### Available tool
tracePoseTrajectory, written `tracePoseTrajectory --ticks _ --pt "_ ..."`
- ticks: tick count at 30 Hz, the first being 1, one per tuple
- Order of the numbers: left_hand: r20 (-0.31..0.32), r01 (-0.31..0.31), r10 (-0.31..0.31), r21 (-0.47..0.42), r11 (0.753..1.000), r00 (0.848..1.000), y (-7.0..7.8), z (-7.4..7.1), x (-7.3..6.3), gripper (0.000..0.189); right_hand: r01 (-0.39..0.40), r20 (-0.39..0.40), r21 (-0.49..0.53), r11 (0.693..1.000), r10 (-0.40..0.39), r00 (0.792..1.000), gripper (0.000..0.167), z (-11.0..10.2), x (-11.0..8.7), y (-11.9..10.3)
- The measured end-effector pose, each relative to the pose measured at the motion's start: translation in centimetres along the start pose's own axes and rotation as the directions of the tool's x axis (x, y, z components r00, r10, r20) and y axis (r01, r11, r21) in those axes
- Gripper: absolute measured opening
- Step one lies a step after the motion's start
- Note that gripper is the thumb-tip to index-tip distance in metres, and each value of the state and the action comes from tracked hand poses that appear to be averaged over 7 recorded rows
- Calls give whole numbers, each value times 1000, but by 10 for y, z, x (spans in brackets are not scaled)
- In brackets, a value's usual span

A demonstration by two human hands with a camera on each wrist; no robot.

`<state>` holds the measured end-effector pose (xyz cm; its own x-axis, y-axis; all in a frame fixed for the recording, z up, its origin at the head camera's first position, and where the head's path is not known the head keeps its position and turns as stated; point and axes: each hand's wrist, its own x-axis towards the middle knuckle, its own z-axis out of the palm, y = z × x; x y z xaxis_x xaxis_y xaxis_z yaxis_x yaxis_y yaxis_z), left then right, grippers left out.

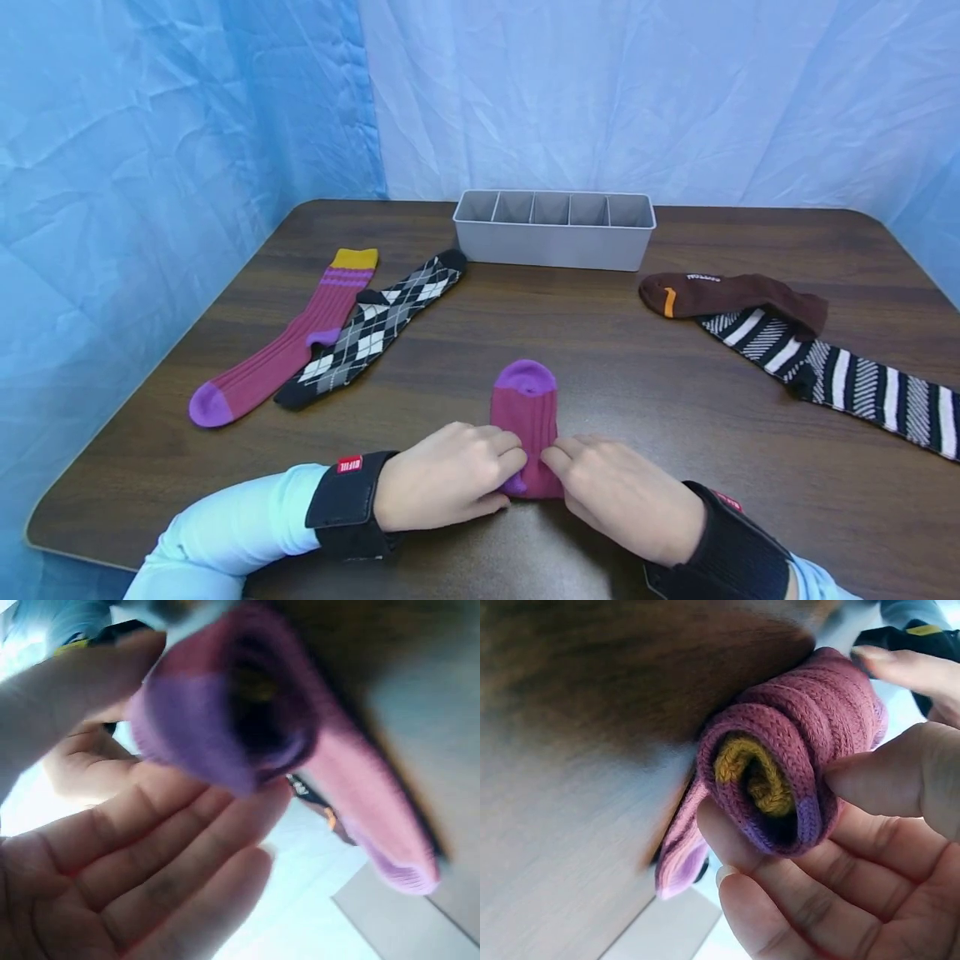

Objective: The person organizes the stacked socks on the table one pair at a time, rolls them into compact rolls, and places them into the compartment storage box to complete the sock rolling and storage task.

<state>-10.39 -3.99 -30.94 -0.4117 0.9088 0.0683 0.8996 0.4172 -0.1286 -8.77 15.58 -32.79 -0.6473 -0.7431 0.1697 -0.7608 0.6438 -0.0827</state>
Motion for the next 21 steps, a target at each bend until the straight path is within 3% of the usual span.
tracePoseTrajectory --ticks 3,7,10,14,18,21 --pt "-19 24 -24 -22 999 1000 -4 5 2 14 -17 15 22 1000 17 1000 23 -1 0 0" --pt "-6 57 -59 -151 987 998 -12 8 5 12 -39 9 28 999 39 999 27 -4 0 1" --pt "52 86 -75 -267 960 996 -19 9 7 12 -25 -65 14 1000 26 998 30 -5 1 1" --pt "161 127 -67 -395 910 985 -27 10 10 11 65 -171 27 998 -59 984 31 -4 2 0" --pt "233 159 -54 -462 872 971 -32 12 11 18 109 -135 44 993 -102 986 38 -3 2 -2" --pt "264 178 -44 -510 842 964 -36 14 11 18 74 -59 63 995 -70 996 38 -3 2 -2"
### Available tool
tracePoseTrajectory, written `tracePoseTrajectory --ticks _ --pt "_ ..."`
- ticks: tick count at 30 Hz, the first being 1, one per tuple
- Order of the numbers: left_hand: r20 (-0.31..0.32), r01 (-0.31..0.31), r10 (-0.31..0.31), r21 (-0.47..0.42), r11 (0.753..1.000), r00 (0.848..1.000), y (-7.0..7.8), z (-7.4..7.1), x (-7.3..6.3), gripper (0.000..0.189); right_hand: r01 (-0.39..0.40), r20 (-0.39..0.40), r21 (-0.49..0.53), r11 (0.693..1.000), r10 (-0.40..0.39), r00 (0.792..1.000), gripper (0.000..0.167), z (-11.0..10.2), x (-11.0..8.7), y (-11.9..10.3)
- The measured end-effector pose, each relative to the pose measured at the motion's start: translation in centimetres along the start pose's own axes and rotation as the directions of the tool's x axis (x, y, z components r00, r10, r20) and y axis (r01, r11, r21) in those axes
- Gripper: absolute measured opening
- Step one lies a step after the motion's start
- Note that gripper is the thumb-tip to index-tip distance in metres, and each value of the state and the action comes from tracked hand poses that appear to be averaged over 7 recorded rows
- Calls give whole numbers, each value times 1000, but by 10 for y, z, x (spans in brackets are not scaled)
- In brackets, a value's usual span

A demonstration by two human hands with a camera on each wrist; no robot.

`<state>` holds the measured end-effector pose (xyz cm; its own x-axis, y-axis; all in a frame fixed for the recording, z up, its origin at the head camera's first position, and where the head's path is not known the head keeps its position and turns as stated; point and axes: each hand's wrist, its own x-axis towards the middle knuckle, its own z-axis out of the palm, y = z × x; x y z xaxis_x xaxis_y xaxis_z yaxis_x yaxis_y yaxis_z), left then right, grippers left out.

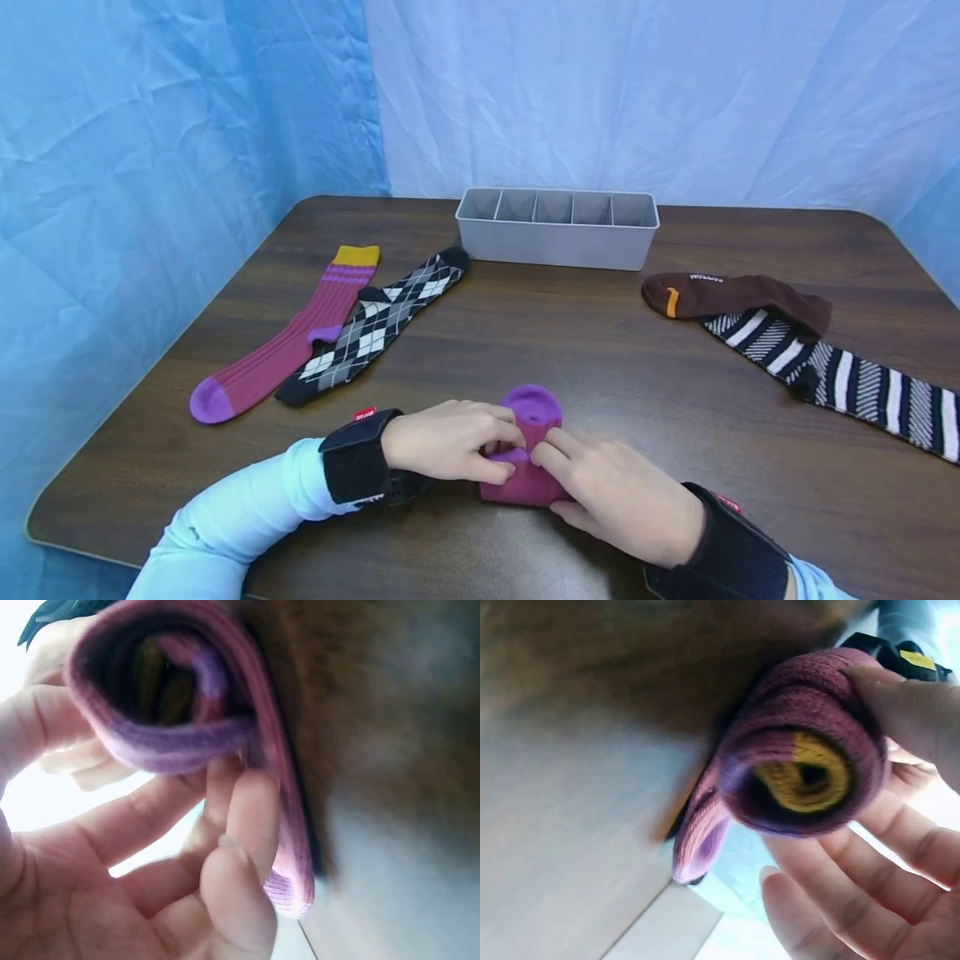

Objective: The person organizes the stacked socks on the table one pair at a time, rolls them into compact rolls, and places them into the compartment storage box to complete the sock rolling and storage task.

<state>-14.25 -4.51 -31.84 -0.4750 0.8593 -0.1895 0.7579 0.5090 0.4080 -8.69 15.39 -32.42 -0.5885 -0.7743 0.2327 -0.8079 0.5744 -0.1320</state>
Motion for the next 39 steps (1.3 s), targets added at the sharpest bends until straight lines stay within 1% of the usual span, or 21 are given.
tracePoseTrajectory --ticks 3,4,6,8,10,12,13,15,17,19,21,22,23,25,27,30,32,33,35,37,39 --pt "17 27 -26 -79 997 1000 -2 -1 1 17 -41 56 26 999 39 998 32 -1 -1 1" --pt "5 35 -35 -87 996 999 -2 0 1 16 -49 65 29 998 48 997 30 0 -1 1" --pt "-47 42 -45 -76 996 998 -1 0 0 17 -54 69 33 998 52 996 27 0 -2 1" --pt "-127 31 -31 -10 999 991 3 1 -1 16 -47 45 19 999 47 998 24 1 -2 2" --pt "-215 12 14 120 993 977 8 2 -3 16 -42 30 1 999 42 999 23 2 -2 1" --pt "-271 2 68 250 968 960 14 3 -6 16 -49 41 -7 999 49 998 22 1 -2 2" --pt "-285 3 89 307 952 954 17 3 -8 18 -47 37 -17 999 48 998 22 2 -1 2" --pt "-285 6 111 381 924 952 21 4 -11 24 -50 46 -25 998 51 998 21 1 0 2" --pt "-270 13 117 434 901 956 25 6 -13 30 -49 50 -32 998 50 997 22 1 0 2" --pt "-256 21 113 469 883 960 27 7 -13 32 -43 45 -38 998 45 998 22 1 1 3" --pt "-253 28 113 496 868 961 27 9 -13 30 -49 42 -27 998 50 998 21 1 1 4" --pt "-255 31 114 501 865 960 26 10 -12 27 -54 41 -17 998 55 998 21 1 1 4" --pt "-257 31 112 496 868 960 26 10 -12 24 -59 35 -5 998 59 998 21 2 1 5" --pt "-260 33 102 469 883 960 24 10 -10 19 -60 -2 -6 998 60 998 24 2 2 5" --pt "-248 24 87 413 910 965 21 8 -9 17 -54 -53 -17 998 53 997 28 2 2 5" --pt "-199 1 60 290 957 978 16 4 -7 14 -35 -128 -37 999 30 991 30 2 2 5" --pt "-151 -26 57 199 980 987 13 0 -6 11 -29 -155 -34 999 23 988 27 2 2 4" --pt "-123 -41 60 154 987 991 11 -2 -5 10 -21 -160 -26 999 17 987 26 1 2 3" --pt "-60 -68 72 58 996 996 8 -5 -5 9 -7 -150 -15 1000 5 989 29 1 2 2" --pt "-5 -95 95 -21 995 995 5 -7 -5 10 2 -120 -3 1000 -2 993 34 1 2 2" --pt "36 -107 110 -85 991 993 3 -8 -5 13 12 -82 11 1000 -11 997 36 1 2 2"
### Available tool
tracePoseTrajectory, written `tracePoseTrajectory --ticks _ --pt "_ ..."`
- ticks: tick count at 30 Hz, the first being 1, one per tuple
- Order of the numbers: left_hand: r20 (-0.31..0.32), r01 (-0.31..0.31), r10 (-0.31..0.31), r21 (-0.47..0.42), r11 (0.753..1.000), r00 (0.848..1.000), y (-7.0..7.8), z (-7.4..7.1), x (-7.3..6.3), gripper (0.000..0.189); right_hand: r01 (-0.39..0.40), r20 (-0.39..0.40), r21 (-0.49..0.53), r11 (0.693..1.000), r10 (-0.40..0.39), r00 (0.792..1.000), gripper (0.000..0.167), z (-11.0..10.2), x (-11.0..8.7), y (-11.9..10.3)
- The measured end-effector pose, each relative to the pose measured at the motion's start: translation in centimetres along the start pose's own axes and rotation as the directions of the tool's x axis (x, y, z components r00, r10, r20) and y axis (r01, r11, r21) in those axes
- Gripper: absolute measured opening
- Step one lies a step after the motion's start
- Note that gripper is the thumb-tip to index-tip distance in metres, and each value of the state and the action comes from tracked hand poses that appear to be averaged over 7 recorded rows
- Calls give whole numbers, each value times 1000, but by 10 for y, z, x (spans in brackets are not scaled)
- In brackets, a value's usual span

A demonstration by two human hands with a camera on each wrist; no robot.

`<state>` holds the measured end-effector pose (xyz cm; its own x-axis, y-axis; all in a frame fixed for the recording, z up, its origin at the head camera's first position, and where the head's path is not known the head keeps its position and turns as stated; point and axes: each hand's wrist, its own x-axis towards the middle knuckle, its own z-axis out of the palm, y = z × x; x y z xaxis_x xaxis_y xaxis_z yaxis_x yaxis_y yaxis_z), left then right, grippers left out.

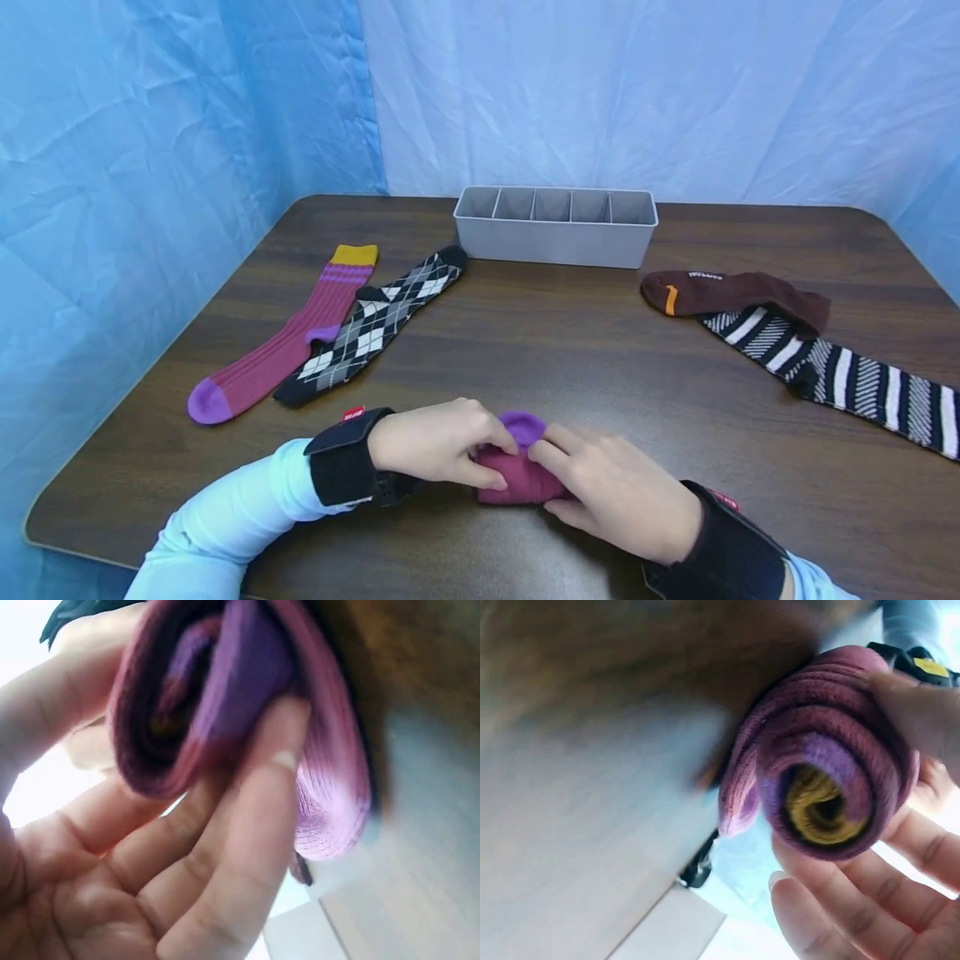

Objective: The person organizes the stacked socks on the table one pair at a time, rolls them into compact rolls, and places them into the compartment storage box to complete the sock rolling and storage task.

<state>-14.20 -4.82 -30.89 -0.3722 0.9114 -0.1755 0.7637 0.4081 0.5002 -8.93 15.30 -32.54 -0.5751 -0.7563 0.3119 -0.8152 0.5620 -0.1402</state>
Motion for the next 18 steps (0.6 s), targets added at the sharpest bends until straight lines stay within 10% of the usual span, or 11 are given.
tracePoseTrajectory --ticks 8,13,18 --pt "-22 38 -40 -79 996 999 1 0 -1 20 -23 102 32 999 19 995 28 -1 -3 0" --pt "-193 1 34 179 984 981 15 5 -5 21 -28 92 16 999 27 995 26 0 -2 1" --pt "-309 33 129 468 883 942 29 14 -10 18 -59 109 6 998 58 992 20 1 -2 1"
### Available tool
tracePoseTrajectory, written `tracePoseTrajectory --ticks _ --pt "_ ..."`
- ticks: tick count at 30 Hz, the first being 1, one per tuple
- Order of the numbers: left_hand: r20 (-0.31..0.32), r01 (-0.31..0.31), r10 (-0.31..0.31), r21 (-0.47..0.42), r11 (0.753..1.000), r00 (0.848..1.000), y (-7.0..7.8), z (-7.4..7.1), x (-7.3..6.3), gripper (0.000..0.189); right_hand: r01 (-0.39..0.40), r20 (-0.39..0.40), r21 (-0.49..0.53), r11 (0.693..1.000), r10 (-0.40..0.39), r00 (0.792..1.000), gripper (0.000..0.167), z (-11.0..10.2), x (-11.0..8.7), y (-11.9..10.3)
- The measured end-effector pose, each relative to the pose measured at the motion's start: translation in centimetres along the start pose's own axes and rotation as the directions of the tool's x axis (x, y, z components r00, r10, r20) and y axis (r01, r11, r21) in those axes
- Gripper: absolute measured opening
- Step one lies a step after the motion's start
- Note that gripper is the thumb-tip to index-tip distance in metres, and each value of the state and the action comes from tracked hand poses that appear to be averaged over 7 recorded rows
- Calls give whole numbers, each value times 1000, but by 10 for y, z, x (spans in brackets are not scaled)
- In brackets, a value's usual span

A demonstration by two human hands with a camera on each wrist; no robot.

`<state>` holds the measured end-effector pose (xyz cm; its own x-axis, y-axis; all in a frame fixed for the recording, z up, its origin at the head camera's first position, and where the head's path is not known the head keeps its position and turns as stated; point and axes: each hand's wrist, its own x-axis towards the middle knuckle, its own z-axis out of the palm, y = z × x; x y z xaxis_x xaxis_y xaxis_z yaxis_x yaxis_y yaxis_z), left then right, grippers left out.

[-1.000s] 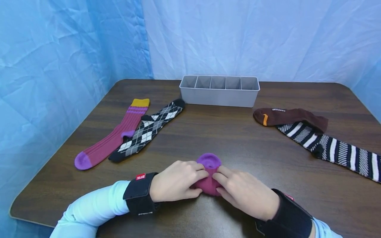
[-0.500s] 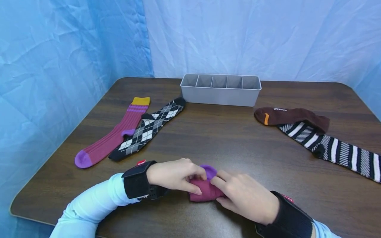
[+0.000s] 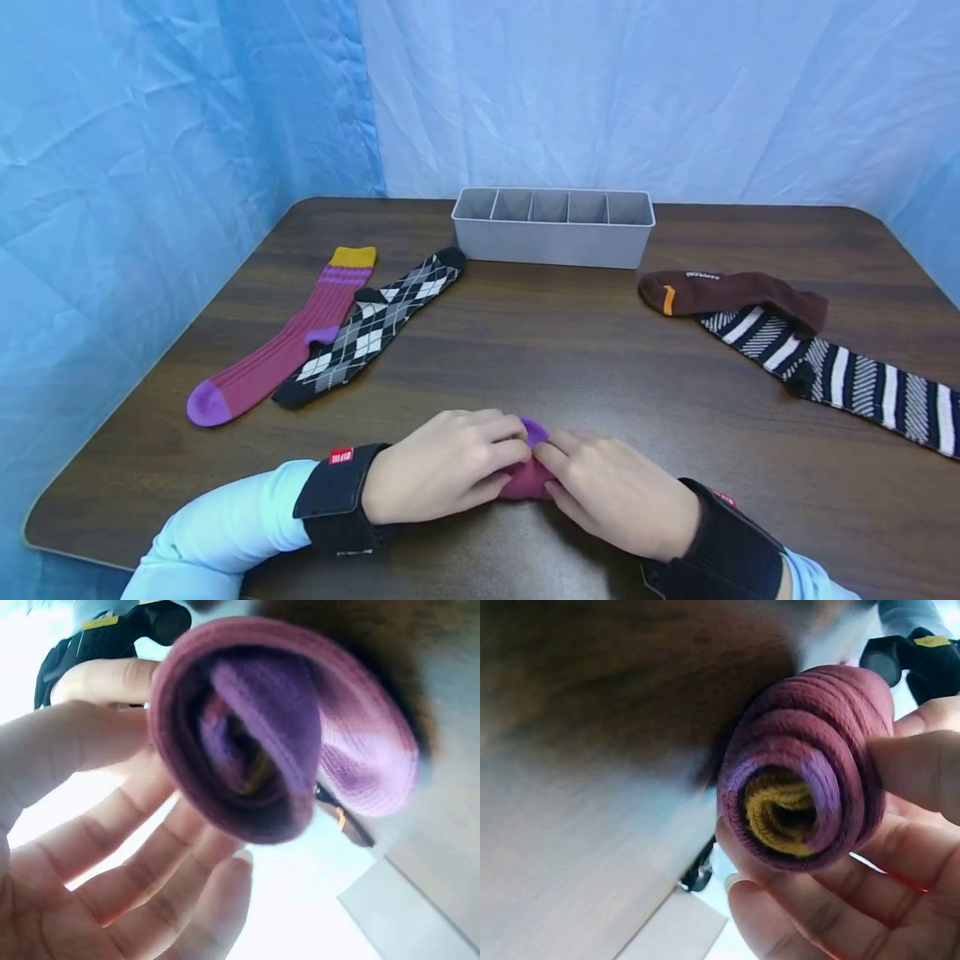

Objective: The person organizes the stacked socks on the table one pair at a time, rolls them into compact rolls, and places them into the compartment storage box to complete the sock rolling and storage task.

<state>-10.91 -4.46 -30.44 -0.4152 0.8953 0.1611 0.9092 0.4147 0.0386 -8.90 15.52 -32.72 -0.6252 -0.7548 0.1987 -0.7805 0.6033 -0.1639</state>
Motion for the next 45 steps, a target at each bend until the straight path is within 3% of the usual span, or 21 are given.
tracePoseTrajectory --ticks 6,10,14,19,21,25,28,31,34,37,41,45 --pt "-28 -9 15 191 982 999 7 3 -2 16 -15 10 18 1000 15 1000 21 2 -1 1" --pt "-9 4 -2 213 977 1000 6 4 0 17 -50 -27 13 999 51 998 23 1 0 1" --pt "55 47 -53 99 994 997 -1 3 3 19 -95 -71 4 995 95 993 28 -1 0 0" --pt "139 76 -61 -106 991 988 -12 1 8 17 -25 -143 -4 1000 24 989 33 -2 0 -2" --pt "176 73 -40 -188 979 984 -16 1 10 17 8 -131 -4 1000 -9 991 38 -1 0 -3" --pt "256 100 -5 -358 929 967 -23 2 12 18 26 -66 10 1000 -25 998 43 -2 -1 -5" --pt "283 130 -12 -404 906 959 -24 2 12 18 9 -24 19 1000 -9 1000 38 -3 -2 -6" --pt "227 110 -32 -338 935 973 -18 2 10 17 -10 11 23 1000 10 1000 33 -4 -2 -6" --pt "96 42 -25 -182 982 995 -8 1 6 16 -10 18 23 1000 10 1000 29 -4 -2 -6" --pt "0 -3 3 -34 999 1000 1 1 1 17 5 -33 -1 1000 -5 999 22 -2 -1 -5" --pt "-11 -17 18 83 996 1000 6 0 -2 24 11 -84 -35 999 -14 996 19 1 0 -5" --pt "6 -2 1 136 991 1000 5 4 -1 28 -26 -53 -40 999 24 998 17 2 1 -5"
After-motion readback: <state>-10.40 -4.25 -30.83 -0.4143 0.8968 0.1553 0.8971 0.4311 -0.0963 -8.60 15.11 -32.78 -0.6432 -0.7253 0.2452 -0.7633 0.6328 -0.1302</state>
